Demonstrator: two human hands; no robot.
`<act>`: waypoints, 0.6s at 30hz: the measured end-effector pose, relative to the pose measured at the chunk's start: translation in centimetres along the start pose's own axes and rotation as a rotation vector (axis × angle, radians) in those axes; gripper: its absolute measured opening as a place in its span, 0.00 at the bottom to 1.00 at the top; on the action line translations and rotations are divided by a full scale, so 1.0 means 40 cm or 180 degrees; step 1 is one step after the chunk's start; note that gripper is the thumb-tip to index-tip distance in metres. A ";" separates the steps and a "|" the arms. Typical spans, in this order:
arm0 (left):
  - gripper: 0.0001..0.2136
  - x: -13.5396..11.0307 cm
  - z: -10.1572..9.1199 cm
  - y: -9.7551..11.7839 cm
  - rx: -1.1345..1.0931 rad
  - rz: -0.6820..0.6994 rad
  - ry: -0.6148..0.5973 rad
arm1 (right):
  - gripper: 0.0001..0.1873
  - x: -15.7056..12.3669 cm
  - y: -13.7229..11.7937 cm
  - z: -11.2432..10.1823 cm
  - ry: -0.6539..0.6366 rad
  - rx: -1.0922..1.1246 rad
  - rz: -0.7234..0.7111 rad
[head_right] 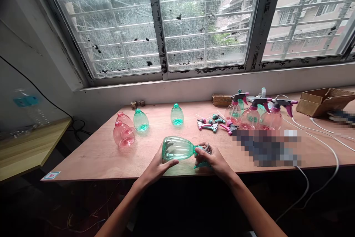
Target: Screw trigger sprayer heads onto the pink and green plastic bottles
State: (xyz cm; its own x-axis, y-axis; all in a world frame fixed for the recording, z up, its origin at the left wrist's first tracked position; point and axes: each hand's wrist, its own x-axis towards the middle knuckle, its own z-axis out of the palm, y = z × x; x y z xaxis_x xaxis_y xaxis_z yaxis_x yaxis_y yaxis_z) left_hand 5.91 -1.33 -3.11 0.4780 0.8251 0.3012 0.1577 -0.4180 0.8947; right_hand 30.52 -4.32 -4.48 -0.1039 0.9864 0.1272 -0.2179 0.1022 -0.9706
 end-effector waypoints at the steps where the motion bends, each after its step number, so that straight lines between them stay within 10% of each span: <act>1: 0.49 0.001 -0.001 -0.002 0.0093 0.0059 0.0015 | 0.21 0.001 0.001 -0.001 0.0028 -0.0015 -0.0005; 18: 0.45 0.008 0.000 -0.003 0.0185 0.0162 0.0180 | 0.23 0.003 0.006 -0.001 0.0211 0.0028 0.0013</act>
State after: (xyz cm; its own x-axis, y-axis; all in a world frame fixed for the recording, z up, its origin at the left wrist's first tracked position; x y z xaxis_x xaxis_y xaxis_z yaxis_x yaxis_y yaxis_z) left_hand 6.03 -1.01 -3.14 0.4374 0.8217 0.3655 0.1850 -0.4799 0.8576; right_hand 30.51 -4.19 -4.70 -0.0405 0.9932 0.1092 -0.2260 0.0974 -0.9692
